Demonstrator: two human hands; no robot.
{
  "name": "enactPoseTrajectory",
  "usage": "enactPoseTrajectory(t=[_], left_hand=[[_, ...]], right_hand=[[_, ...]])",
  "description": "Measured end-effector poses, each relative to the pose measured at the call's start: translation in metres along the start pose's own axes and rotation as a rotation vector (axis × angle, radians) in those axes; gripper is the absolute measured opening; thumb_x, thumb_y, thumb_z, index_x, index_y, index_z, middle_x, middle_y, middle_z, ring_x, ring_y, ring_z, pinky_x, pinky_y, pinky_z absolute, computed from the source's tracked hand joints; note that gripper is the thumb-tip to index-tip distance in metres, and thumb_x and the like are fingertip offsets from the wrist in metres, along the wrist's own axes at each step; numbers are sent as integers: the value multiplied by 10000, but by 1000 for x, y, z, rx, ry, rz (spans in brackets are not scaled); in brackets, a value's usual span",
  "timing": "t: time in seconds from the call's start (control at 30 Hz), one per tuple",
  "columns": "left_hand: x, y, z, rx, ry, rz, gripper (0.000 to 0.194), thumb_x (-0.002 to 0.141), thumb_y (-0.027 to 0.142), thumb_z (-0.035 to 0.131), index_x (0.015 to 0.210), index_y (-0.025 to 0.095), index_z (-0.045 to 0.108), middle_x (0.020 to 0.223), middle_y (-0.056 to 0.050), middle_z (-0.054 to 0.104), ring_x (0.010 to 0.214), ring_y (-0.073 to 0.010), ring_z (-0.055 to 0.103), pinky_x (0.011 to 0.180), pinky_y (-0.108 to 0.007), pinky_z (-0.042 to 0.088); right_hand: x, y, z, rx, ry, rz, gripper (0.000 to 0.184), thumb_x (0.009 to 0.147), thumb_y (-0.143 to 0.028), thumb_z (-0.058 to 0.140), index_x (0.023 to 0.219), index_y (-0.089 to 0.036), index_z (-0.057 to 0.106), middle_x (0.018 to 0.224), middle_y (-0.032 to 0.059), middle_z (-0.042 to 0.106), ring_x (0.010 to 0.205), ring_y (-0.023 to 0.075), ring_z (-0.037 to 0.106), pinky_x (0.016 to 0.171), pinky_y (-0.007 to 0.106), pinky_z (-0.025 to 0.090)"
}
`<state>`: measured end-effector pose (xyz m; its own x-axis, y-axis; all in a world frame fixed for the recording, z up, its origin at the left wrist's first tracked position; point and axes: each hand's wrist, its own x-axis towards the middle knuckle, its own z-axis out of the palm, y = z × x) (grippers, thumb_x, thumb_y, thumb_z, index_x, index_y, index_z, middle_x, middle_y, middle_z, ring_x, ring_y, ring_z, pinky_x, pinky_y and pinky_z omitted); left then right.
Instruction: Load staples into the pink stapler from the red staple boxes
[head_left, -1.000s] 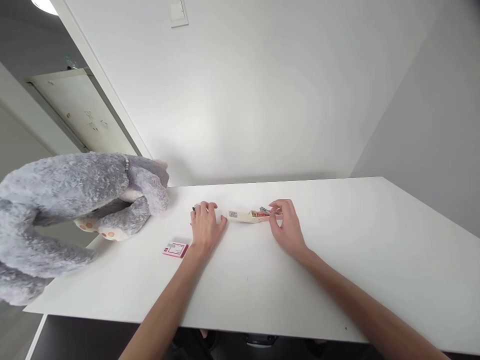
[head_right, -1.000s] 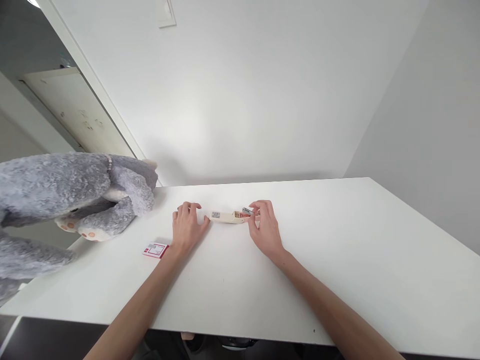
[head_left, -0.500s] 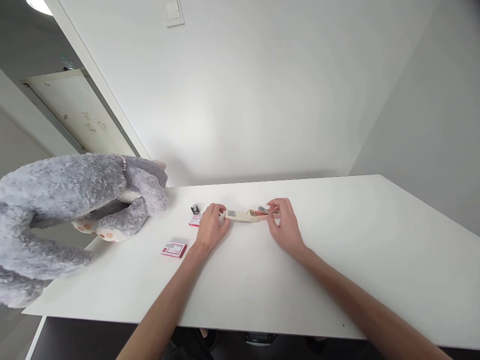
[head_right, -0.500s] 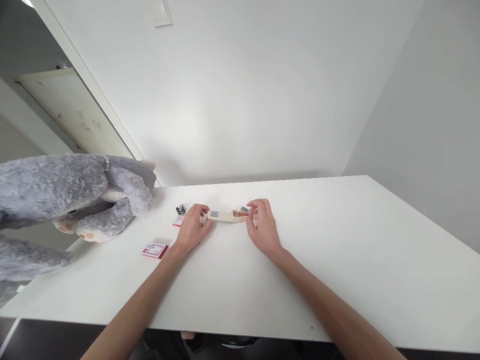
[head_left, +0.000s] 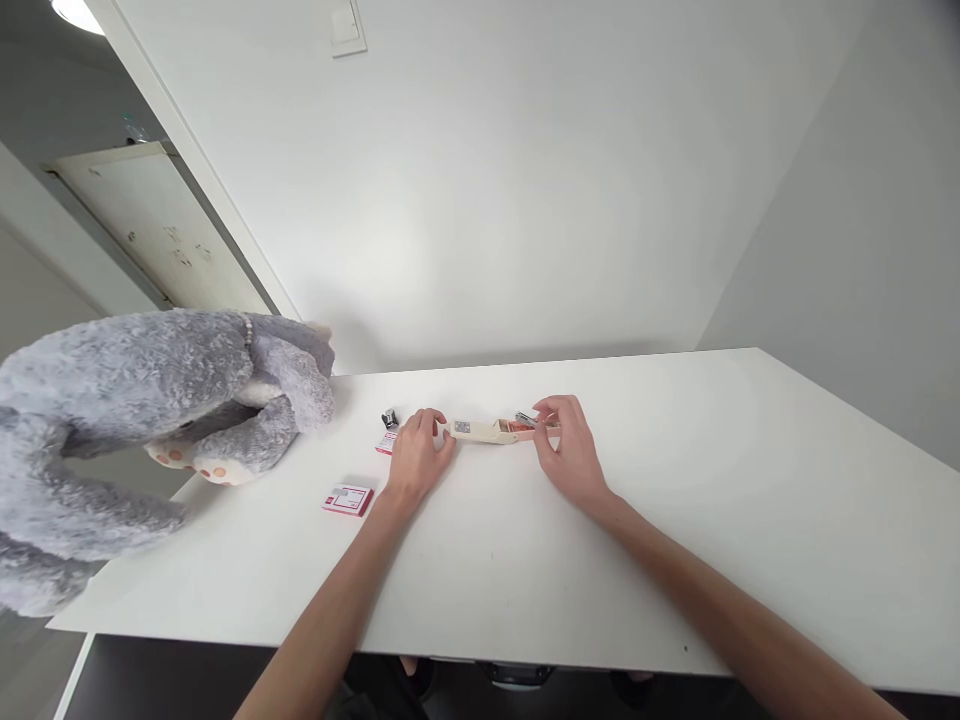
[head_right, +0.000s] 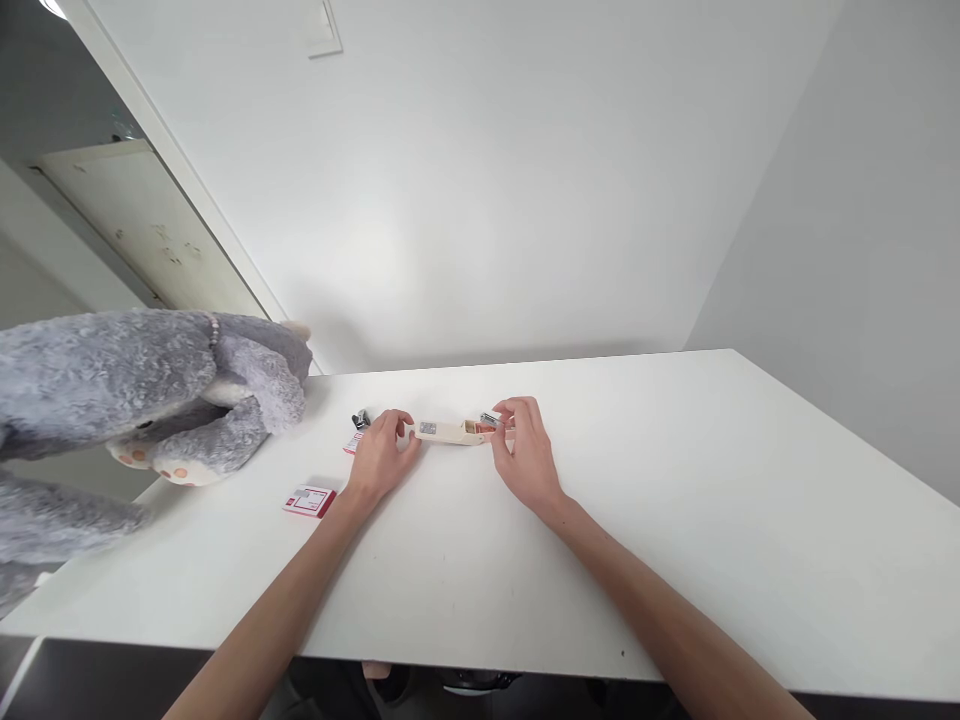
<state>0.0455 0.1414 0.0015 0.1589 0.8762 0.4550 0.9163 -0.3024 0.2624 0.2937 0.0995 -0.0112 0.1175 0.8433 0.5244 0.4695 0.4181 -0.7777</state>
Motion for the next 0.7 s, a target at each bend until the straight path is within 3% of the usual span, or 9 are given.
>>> enactPoseTrajectory(t=[0.2,0.33,0.47,0.57,0.63,0.7], left_hand=[[3,-1,-10,-100,130,-99,145,910,197,486,992,229,601,1011,-45,659,701,-164,585,614,-300,397],[12,1,-24,-685,349,-321,97,878,299,595,940,229,571,928,-3,624,615,-102,541,565,-244,430],[18,6,-35,-1358,274,-578,226,781,281,694,914,240,515,779,71,525,444,-44,391,384,-192,294],[18,9,-38,-1702,179,-568,215,773,205,683,884,214,499,733,82,484,420,-18,307,356,-164,269],[18,11,-37,-1819,126,-546,168,795,172,647,863,196,496,698,84,446,416,-10,270,353,-144,261],[16,16,-34,-1747,156,-558,131,831,183,619,864,197,493,689,81,440,408,-13,300,350,-145,267]], right_hand=[[0,0,0,0,-1,1,205,966,-196,443,1143,-250,532,1163,85,556,1003,226,611,719,346,534],[0,1,1,-1,2,-9,210,961,-182,447,1140,-251,532,1154,85,561,1000,230,611,767,369,535],[-2,0,2,19,-25,-45,191,961,-160,449,1103,-246,543,1122,81,576,968,224,624,844,404,523],[-4,-3,4,38,-99,-133,183,966,-137,441,1043,-249,565,1088,69,602,944,213,625,867,400,508],[-7,-4,6,47,-169,-190,204,968,-125,431,1019,-254,581,1067,63,617,932,212,620,839,385,506],[-10,-4,8,54,-233,-218,222,965,-117,428,1011,-260,592,1060,62,629,920,215,619,802,375,506]])
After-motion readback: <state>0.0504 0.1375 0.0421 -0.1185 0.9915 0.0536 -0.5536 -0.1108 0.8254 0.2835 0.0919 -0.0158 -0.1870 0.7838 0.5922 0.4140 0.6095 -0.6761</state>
